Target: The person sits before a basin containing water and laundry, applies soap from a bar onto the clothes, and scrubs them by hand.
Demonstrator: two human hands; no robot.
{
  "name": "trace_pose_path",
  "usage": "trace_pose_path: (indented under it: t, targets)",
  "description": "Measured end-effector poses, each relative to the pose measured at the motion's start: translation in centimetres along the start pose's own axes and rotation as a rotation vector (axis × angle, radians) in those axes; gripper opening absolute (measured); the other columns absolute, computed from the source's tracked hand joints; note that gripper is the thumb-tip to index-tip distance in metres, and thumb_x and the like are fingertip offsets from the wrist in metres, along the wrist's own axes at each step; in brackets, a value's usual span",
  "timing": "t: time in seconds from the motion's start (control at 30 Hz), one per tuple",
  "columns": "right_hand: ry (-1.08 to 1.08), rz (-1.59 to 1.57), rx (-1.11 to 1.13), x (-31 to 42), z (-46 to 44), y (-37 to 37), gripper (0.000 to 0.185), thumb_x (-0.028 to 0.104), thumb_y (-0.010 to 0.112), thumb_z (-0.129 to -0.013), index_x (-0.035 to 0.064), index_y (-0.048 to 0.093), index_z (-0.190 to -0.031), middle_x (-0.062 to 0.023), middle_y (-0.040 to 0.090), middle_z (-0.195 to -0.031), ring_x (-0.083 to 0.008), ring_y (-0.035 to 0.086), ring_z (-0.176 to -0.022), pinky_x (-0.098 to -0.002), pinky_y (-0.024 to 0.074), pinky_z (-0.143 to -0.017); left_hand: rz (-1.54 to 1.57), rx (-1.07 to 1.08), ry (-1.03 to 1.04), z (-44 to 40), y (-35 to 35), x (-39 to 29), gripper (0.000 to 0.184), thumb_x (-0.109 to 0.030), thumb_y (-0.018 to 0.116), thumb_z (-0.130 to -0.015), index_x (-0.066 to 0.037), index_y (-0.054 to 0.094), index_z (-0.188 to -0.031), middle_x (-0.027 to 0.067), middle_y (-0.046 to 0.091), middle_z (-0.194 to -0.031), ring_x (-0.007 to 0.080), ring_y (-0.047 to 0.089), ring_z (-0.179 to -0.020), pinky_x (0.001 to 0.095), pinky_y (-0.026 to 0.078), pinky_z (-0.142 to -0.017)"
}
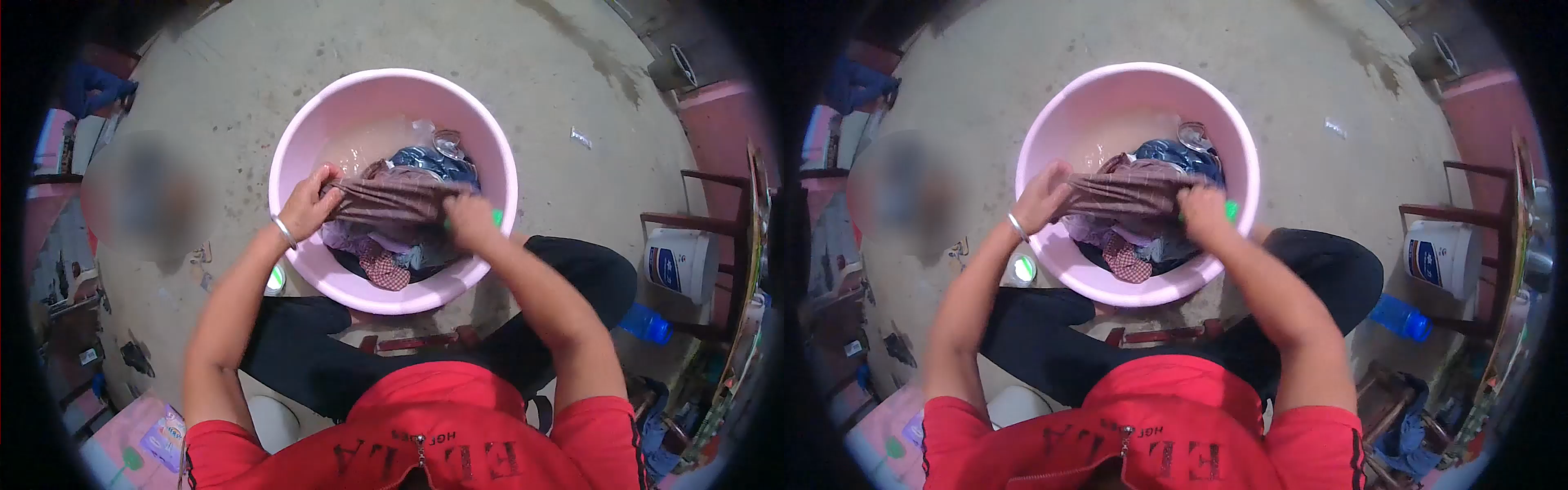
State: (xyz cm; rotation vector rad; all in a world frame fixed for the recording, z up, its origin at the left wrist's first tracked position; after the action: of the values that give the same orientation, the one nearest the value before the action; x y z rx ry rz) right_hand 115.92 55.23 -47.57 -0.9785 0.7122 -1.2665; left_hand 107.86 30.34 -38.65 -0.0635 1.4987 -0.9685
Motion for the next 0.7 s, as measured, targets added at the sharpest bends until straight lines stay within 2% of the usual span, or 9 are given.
trace_pose_path:
  t: [0.13,0.2,0.3,0.33,0.4,0.43,0.5,0.6,0.7]
  targets:
    - [0.210,-0.028,-0.045,-5.8,-1.2,-5.3,0.037,0.019,0.067,-0.072,0.0063,0.054,-0.104,-0.0176,0.058,-0.106,-0.0319,0.061,-0.095,-0.0439,0.0495,-0.079,-0.125,-0.166,0.122,2.6,2.7,-4.0,0.023,-0.013,0.057,-0.081,-0.004,0.056,-0.103,0.0153,0.061,-0.088,0.0291,0.061,-0.083,0.0364,0.048,-0.075]
    - [0.248,-0.305,0.011,-4.9,-1.0,-6.3,0.046,0.025,0.070,-0.069,0.0061,0.054,-0.108,-0.0188,0.058,-0.106,-0.0338,0.059,-0.100,-0.0427,0.0480,-0.085,-0.221,-0.052,0.233,3.9,7.7,-3.2,0.022,-0.016,0.061,-0.080,-0.007,0.057,-0.099,0.0136,0.061,-0.092,0.0328,0.060,-0.086,0.0406,0.049,-0.073]
    - [0.040,-0.999,-0.107,1.5,-1.4,-2.2,0.053,0.038,0.070,-0.073,0.0055,0.051,-0.111,-0.0246,0.053,-0.112,-0.0398,0.054,-0.105,-0.0455,0.0451,-0.087,-0.208,0.073,0.234,5.5,13.5,-2.5,0.019,-0.021,0.062,-0.081,-0.008,0.059,-0.093,0.0122,0.059,-0.084,0.0319,0.059,-0.080,0.0415,0.048,-0.069]
    - [-0.086,-0.936,-0.275,4.6,-1.9,1.2,0.050,0.040,0.066,-0.078,0.0061,0.051,-0.111,-0.0241,0.052,-0.111,-0.0406,0.054,-0.104,-0.0466,0.0441,-0.088,-0.219,0.101,0.262,5.9,14.7,-1.9,0.017,-0.019,0.062,-0.081,-0.007,0.059,-0.091,0.0130,0.059,-0.083,0.0326,0.059,-0.079,0.0409,0.048,-0.068]
    - [-0.038,-0.821,-0.195,8.4,-1.7,7.1,0.044,0.042,0.059,-0.084,0.0083,0.053,-0.111,-0.0201,0.053,-0.108,-0.0385,0.056,-0.094,-0.0466,0.0449,-0.084,-0.216,0.135,0.258,7.2,15.5,-1.3,0.014,-0.016,0.062,-0.081,-0.005,0.059,-0.089,0.0137,0.058,-0.082,0.0333,0.059,-0.077,0.0403,0.047,-0.066]
    - [-0.042,-0.827,-0.172,7.9,-1.9,8.7,0.044,0.042,0.059,-0.084,0.0083,0.053,-0.111,-0.0201,0.053,-0.108,-0.0385,0.056,-0.094,-0.0466,0.0449,-0.084,-0.175,0.209,0.172,7.8,15.0,-1.5,0.014,-0.017,0.062,-0.082,-0.005,0.060,-0.090,0.0142,0.059,-0.082,0.0338,0.059,-0.077,0.0400,0.047,-0.065]
    - [-0.045,-0.364,-0.199,6.6,-2.5,11.1,0.042,0.042,0.059,-0.083,0.0109,0.054,-0.110,-0.0176,0.053,-0.106,-0.0355,0.056,-0.088,-0.0448,0.0459,-0.076,-0.144,0.315,0.078,8.6,13.5,-1.5,0.014,-0.017,0.062,-0.083,-0.005,0.060,-0.090,0.0146,0.060,-0.083,0.0342,0.060,-0.077,0.0397,0.047,-0.065]
    - [0.008,-0.286,-0.442,3.2,-4.1,9.5,0.035,0.037,0.058,-0.083,0.0112,0.055,-0.106,-0.0152,0.054,-0.104,-0.0329,0.056,-0.088,-0.0443,0.0449,-0.073,-0.071,0.289,-0.042,9.0,11.4,-1.9,0.017,-0.021,0.060,-0.085,-0.005,0.059,-0.090,0.0145,0.062,-0.085,0.0346,0.061,-0.078,0.0415,0.048,-0.066]
    - [0.277,-0.164,-0.360,-3.6,-6.9,8.5,0.032,0.023,0.058,-0.079,0.0107,0.054,-0.108,-0.0172,0.054,-0.105,-0.0341,0.056,-0.091,-0.0444,0.0456,-0.076,-0.026,0.332,-0.103,8.8,9.1,-3.9,0.018,-0.022,0.063,-0.083,-0.005,0.059,-0.089,0.0151,0.062,-0.083,0.0360,0.060,-0.079,0.0419,0.048,-0.066]
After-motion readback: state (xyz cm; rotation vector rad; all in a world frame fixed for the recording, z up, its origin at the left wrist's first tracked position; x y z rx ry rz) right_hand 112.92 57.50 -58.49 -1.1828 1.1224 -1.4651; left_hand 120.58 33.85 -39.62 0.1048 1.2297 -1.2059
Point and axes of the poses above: each hand's wrist, its own z-axis away from the middle knuckle, its own y-axis out of the palm, x = y × z, the point moved 6 cm from there along -z, towards the middle knuckle
